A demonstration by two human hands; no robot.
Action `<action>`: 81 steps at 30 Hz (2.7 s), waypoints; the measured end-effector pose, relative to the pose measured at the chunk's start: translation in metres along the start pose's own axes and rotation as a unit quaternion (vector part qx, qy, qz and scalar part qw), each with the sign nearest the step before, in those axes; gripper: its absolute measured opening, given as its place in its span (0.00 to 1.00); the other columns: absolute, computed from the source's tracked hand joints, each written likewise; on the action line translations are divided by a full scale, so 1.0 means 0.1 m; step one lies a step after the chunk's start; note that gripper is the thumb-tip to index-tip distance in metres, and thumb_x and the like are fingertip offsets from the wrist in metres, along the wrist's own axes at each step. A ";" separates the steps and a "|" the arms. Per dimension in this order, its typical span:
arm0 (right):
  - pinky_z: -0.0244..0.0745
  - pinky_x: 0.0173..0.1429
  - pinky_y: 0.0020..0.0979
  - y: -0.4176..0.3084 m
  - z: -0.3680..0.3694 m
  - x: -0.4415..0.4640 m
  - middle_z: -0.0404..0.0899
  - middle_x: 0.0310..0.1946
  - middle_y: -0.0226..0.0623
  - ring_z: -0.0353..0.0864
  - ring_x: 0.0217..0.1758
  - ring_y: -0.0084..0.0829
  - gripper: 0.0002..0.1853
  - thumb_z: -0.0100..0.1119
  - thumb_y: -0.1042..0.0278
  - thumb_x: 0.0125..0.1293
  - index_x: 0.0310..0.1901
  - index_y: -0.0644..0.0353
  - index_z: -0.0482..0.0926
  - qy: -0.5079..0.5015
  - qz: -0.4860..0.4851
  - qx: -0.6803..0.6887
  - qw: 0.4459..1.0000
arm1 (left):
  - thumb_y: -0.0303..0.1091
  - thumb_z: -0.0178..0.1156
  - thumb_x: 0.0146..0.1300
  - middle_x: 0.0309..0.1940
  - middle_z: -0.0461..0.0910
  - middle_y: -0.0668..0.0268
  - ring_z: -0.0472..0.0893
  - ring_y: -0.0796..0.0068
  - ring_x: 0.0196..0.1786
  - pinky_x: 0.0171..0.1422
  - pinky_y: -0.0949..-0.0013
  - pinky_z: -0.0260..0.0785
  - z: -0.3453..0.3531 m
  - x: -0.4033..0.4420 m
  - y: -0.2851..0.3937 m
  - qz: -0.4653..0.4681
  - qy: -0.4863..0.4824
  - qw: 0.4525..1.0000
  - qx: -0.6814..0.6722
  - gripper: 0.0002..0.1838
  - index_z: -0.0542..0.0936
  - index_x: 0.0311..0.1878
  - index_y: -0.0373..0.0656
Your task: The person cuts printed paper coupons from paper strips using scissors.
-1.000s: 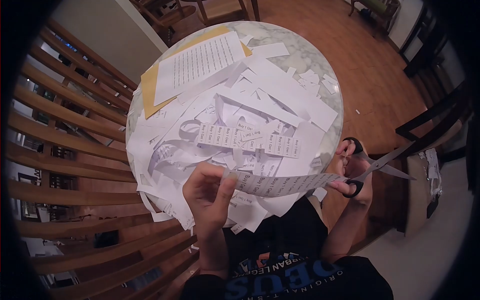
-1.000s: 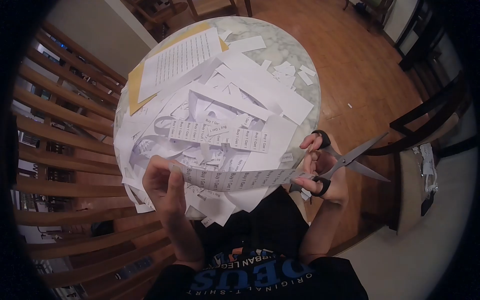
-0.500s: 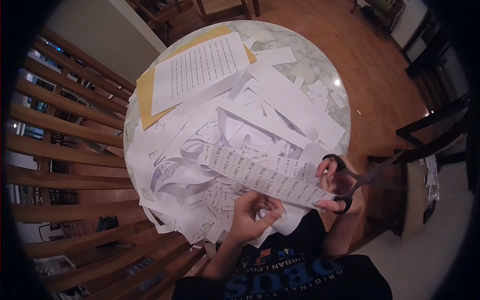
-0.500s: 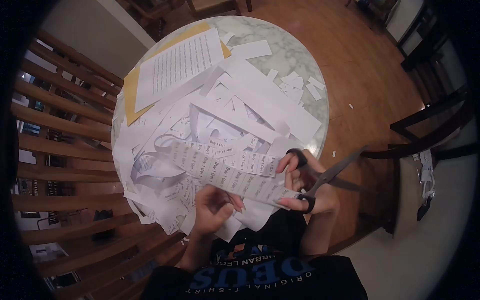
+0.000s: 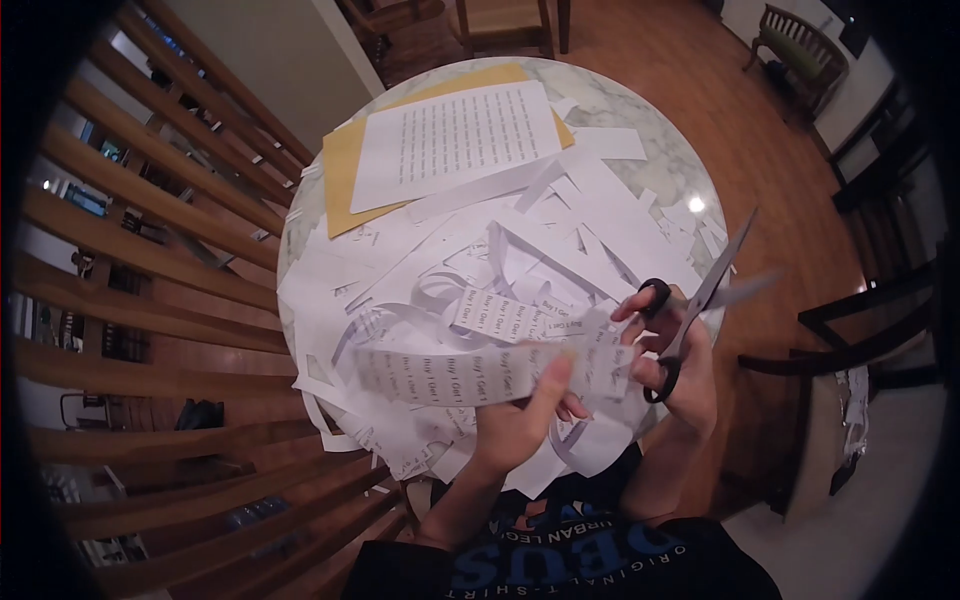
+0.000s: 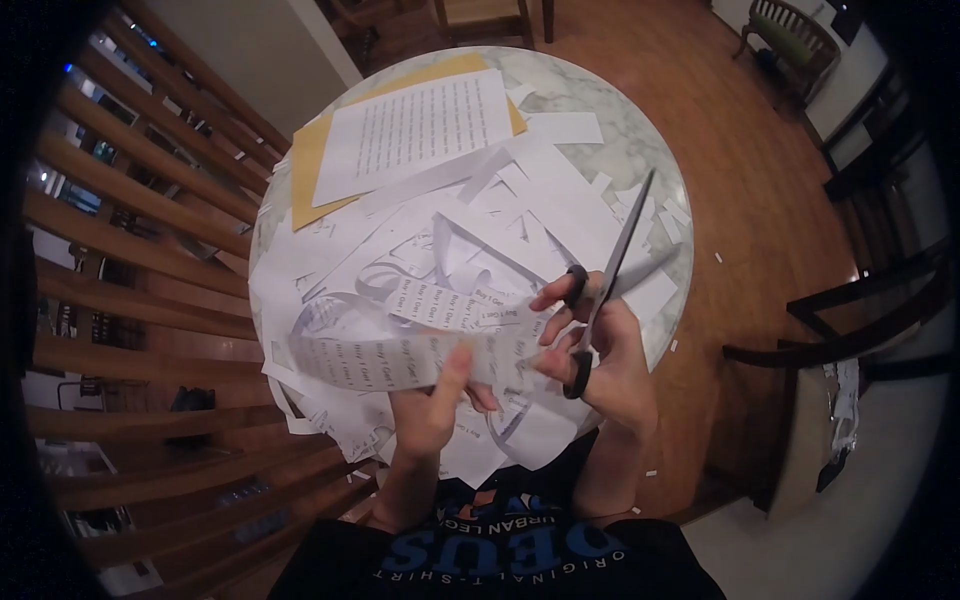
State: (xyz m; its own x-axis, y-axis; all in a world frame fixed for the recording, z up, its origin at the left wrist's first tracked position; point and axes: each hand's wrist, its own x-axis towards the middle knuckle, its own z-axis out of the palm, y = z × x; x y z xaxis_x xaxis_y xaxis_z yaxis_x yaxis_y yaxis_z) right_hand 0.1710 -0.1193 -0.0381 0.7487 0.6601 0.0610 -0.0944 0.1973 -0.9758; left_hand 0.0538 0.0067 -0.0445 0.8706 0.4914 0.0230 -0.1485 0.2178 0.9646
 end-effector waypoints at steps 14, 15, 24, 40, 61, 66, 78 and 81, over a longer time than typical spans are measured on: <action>0.64 0.32 0.18 0.19 0.38 -0.42 0.70 0.24 0.30 0.68 0.25 0.16 0.31 0.56 0.57 0.52 0.54 0.74 0.67 -0.111 0.029 -0.011 0.993 | 0.26 0.51 0.63 0.32 0.77 0.55 0.82 0.70 0.32 0.24 0.80 0.72 -0.13 -0.07 0.23 0.182 0.155 0.963 -0.125 0.08 0.67 0.41 0.31; 0.63 0.32 0.18 0.19 0.39 -0.47 0.70 0.23 0.29 0.68 0.25 0.16 0.34 0.56 0.54 0.50 0.52 0.76 0.68 -0.112 0.018 0.000 0.994 | 0.26 0.52 0.62 0.32 0.77 0.56 0.82 0.70 0.32 0.25 0.79 0.72 -0.13 -0.08 0.26 0.191 0.161 0.960 -0.122 0.08 0.68 0.41 0.31; 0.62 0.31 0.19 0.42 0.37 -0.87 0.69 0.19 0.29 0.67 0.23 0.18 0.33 0.58 0.44 0.46 0.39 0.73 0.72 -0.169 0.049 0.042 0.983 | 0.25 0.54 0.61 0.33 0.79 0.57 0.81 0.72 0.32 0.30 0.76 0.74 -0.16 -0.36 0.05 0.194 0.161 0.959 -0.132 0.10 0.73 0.43 0.30; 0.70 0.40 0.22 0.25 0.53 -0.74 0.77 0.35 0.44 0.76 0.35 0.24 0.11 0.61 0.86 0.47 0.31 0.64 0.71 0.148 -0.168 0.071 0.972 | 0.29 0.45 0.66 0.39 0.76 0.48 0.82 0.59 0.34 0.34 0.70 0.79 -0.04 -0.50 0.09 0.072 0.062 0.990 -0.108 0.16 0.66 0.50 0.24; 0.74 0.38 0.23 0.36 0.45 -0.72 0.79 0.31 0.48 0.80 0.33 0.28 0.07 0.61 0.82 0.50 0.26 0.66 0.71 0.181 -0.125 0.032 0.975 | 0.27 0.46 0.66 0.38 0.74 0.56 0.80 0.68 0.41 0.43 0.73 0.77 0.03 -0.52 0.07 0.063 -0.011 0.995 -0.074 0.10 0.64 0.45 0.30; 0.75 0.41 0.26 0.33 0.42 -0.72 0.79 0.32 0.48 0.80 0.35 0.30 0.07 0.61 0.83 0.50 0.28 0.66 0.71 0.193 -0.128 0.020 0.972 | 0.25 0.45 0.65 0.36 0.74 0.54 0.80 0.69 0.38 0.41 0.73 0.76 -0.01 -0.47 0.07 0.104 0.016 0.992 -0.074 0.09 0.64 0.44 0.29; 0.65 0.27 0.18 0.26 0.47 -0.88 0.77 0.27 0.37 0.72 0.22 0.17 0.14 0.55 0.66 0.58 0.40 0.69 0.72 -0.078 0.058 -0.008 0.995 | 0.26 0.54 0.62 0.28 0.70 0.72 0.67 0.88 0.32 0.36 0.83 0.60 -0.23 -0.41 0.00 0.203 0.170 0.964 -0.018 0.05 0.71 0.38 0.34; 0.64 0.29 0.19 0.42 0.52 -0.89 0.75 0.25 0.35 0.72 0.25 0.18 0.20 0.57 0.58 0.55 0.40 0.71 0.72 -0.081 0.030 0.011 0.996 | 0.26 0.54 0.62 0.28 0.70 0.72 0.66 0.88 0.32 0.36 0.83 0.59 -0.21 -0.44 0.04 0.216 0.186 0.958 -0.026 0.05 0.71 0.38 0.34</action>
State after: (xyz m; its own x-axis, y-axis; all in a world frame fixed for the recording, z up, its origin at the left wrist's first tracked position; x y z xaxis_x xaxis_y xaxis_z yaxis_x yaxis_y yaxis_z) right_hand 0.0664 -0.1315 -0.0738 0.6251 0.7796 0.0386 -0.1502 0.1686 -0.9742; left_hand 0.0054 0.0036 -0.0467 0.4961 0.8103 0.3118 -0.4891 -0.0359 0.8715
